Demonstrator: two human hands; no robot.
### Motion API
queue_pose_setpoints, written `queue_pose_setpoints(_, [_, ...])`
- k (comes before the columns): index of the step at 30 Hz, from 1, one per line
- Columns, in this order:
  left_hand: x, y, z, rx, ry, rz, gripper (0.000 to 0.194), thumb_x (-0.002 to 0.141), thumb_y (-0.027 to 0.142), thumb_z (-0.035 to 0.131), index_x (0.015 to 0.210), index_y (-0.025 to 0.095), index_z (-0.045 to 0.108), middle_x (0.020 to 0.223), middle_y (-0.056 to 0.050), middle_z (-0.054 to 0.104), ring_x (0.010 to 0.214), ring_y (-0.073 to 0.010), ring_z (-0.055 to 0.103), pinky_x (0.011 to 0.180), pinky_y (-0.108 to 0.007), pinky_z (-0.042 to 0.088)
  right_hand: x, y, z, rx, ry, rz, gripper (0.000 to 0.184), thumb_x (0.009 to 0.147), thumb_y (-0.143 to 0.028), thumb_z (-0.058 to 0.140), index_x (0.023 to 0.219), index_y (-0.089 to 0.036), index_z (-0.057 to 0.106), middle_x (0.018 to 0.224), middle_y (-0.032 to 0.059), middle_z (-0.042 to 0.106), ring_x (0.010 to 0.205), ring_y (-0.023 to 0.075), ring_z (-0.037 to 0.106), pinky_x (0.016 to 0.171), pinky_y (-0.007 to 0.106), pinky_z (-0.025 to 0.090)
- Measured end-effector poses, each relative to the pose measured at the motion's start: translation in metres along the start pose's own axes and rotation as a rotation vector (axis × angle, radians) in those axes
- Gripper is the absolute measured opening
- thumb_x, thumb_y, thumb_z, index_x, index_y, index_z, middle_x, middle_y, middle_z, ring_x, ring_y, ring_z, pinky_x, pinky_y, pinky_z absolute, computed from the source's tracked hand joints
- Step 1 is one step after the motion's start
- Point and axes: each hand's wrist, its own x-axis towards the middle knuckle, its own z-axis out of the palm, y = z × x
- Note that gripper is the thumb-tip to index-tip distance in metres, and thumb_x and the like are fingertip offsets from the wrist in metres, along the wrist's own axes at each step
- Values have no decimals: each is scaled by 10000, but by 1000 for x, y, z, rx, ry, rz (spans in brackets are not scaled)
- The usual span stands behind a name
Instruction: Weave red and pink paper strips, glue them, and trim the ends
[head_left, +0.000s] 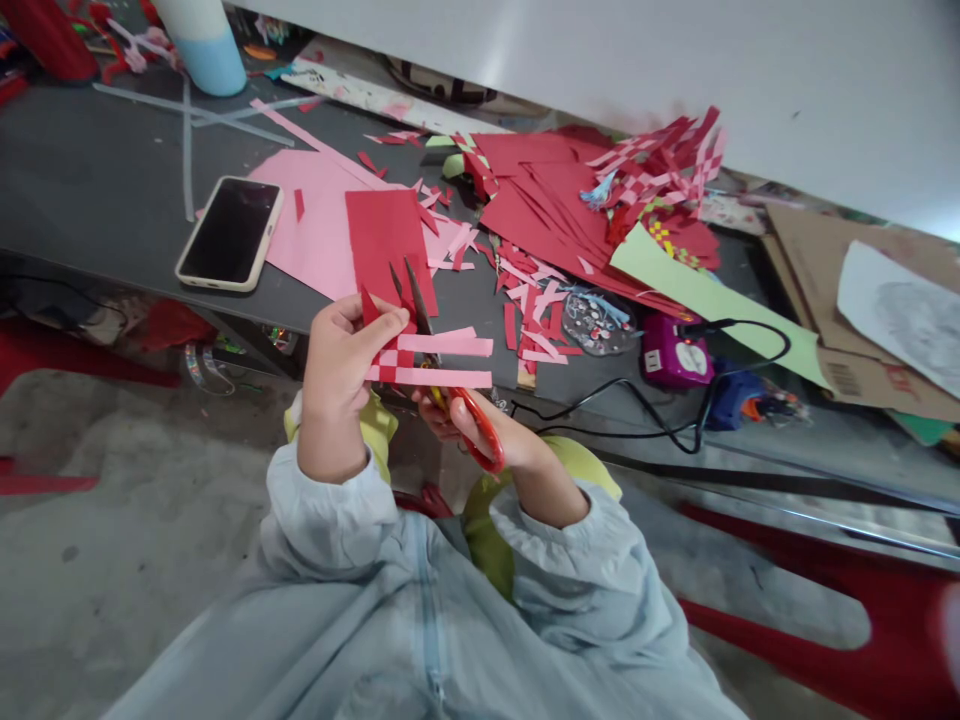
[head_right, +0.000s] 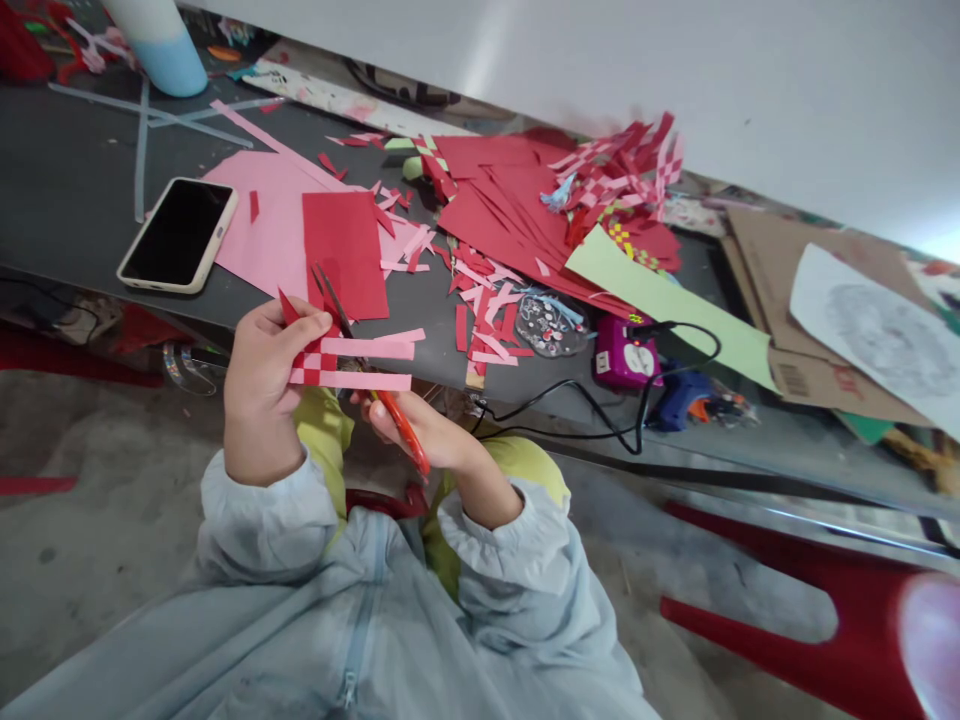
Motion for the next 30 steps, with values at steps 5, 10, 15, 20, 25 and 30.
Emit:
queue_pose_setpoints(5, [0, -1, 0, -3, -4, 18, 120, 581, 199, 759, 603, 168, 646, 559, 48, 615, 511, -66, 545, 495, -173, 444, 0, -2, 1, 18, 8, 19, 587, 875, -741, 411, 1041, -182, 480, 728, -39, 323, 588, 93, 269, 502, 263, 239])
queue_pose_setpoints(10, [0, -1, 1, -2, 1, 24, 130, 580, 199, 759, 595, 168, 634, 561, 46, 610, 513, -64, 535, 497, -173, 437, 0, 0, 1, 18, 24, 21, 577, 877, -736, 413, 1038, -186, 475, 724, -34, 331, 589, 99, 276, 499, 267, 234])
queue_pose_setpoints(15, [0, -2, 1, 27, 21, 19, 140, 575, 224, 760, 598, 176, 630, 574, 40, 608, 524, -76, 538, 512, -191, 446, 0, 3, 0, -1, 29, 19, 557, 893, -712, 417, 1041, -178, 470, 726, -31, 336, 590, 96, 277, 502, 262, 242])
queue_pose_setpoints(20, [1, -2, 0, 44, 24, 39, 145, 578, 245, 754, 593, 178, 627, 567, 36, 607, 520, -80, 542, 517, -197, 446, -1, 0, -1, -50, 31, 2, 550, 897, -719, 390, 1041, -196, 485, 747, -18, 340, 615, 113, 289, 499, 268, 250])
queue_pose_setpoints(25, [1, -3, -1, 36, 1, 21, 162, 591, 252, 766, 622, 176, 627, 589, 28, 624, 533, -92, 568, 509, -198, 458, -1, -1, -1, -52, 42, -5, 541, 912, -703, 378, 1053, -197, 505, 747, -20, 337, 609, 110, 282, 484, 263, 247])
queue_pose_setpoints(30, [0, -3, -1, 24, -2, 21, 167, 588, 242, 776, 617, 171, 627, 583, 32, 620, 526, -82, 562, 503, -186, 460, 0, -5, 0, -57, 40, -5, 560, 897, -727, 370, 1014, -193, 487, 744, -16, 335, 614, 110, 276, 471, 259, 234])
